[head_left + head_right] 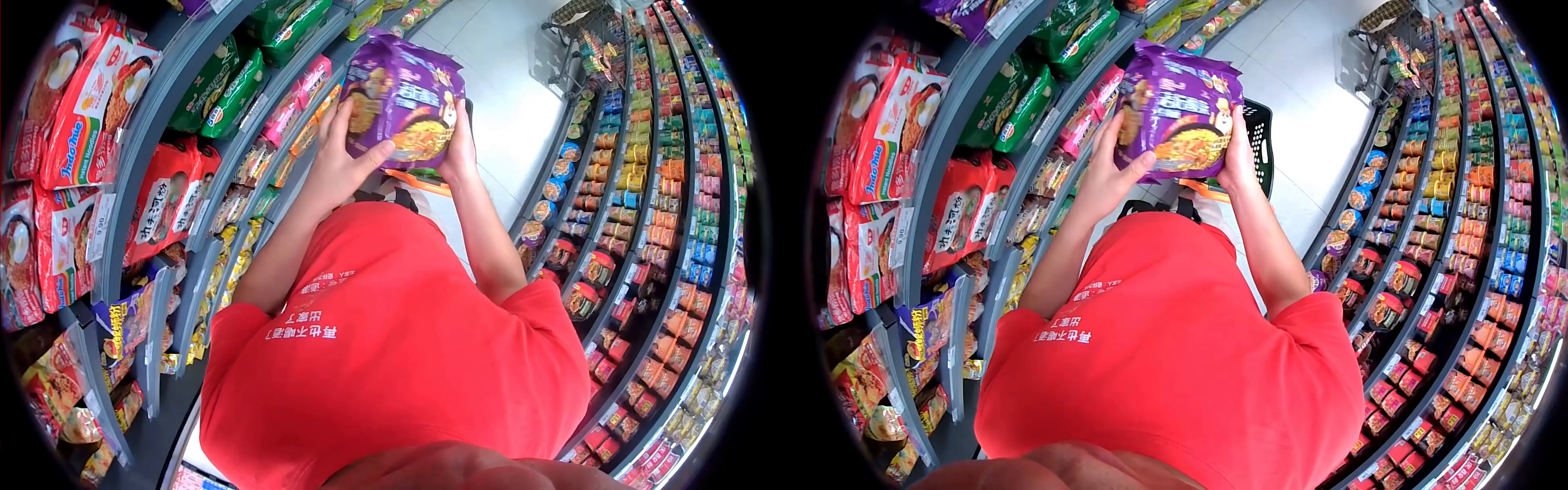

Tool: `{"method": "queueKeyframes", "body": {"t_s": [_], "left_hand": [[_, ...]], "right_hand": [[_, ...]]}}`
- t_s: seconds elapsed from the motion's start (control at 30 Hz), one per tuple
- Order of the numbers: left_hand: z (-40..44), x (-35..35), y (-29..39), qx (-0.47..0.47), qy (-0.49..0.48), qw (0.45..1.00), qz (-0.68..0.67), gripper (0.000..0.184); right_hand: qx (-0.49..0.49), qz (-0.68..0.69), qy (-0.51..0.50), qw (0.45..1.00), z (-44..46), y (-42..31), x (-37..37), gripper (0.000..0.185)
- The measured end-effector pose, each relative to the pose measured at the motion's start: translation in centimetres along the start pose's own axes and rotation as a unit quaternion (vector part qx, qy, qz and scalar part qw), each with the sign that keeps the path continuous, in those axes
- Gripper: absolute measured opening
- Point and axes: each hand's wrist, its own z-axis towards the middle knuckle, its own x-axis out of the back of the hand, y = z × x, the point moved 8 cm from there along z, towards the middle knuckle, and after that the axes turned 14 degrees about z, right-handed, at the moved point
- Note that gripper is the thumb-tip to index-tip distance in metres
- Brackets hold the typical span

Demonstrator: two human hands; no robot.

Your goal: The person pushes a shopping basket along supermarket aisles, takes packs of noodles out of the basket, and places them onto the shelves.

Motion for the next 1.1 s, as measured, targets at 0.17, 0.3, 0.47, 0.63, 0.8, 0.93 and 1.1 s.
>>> {"method": "queueKeyframes", "body": {"t_s": [0.17,0.3,0.47,0.63,0.8,0.93,1.1], "left_hand": [[2.7,-0.8,-1.7,0.095,-0.029,0.953,-0.286,0.074],[4.2,-0.9,-4.0,0.162,-0.027,0.878,-0.449,0.055],[6.3,-1.7,-5.6,0.137,-0.056,0.842,-0.519,0.054],[7.3,-3.2,-4.4,0.152,-0.068,0.784,-0.598,0.062],[7.8,-5.6,-2.2,0.154,-0.072,0.778,-0.606,0.081],[9.0,-7.1,-2.3,0.125,-0.093,0.694,-0.703,0.067],[9.8,-6.4,0.1,0.095,-0.071,0.688,-0.716,0.064]], "right_hand": [[0.053,-0.107,0.046,0.992,-1.8,-2.3,-3.1,0.054],[0.101,-0.251,-0.04,0.962,-2.9,-4.4,-5.6,0.058],[0.199,-0.359,-0.121,0.904,-5.4,-6.9,-7.8,0.054],[0.33,-0.487,-0.227,0.776,-8.6,-9.3,-10.9,0.056],[0.362,-0.476,-0.299,0.744,-10.2,-10.3,-13.6,0.048],[0.356,-0.439,-0.341,0.752,-9.4,-10.4,-13.6,0.042],[0.323,-0.313,-0.335,0.828,-7.6,-10.7,-12.4,0.046]]}}
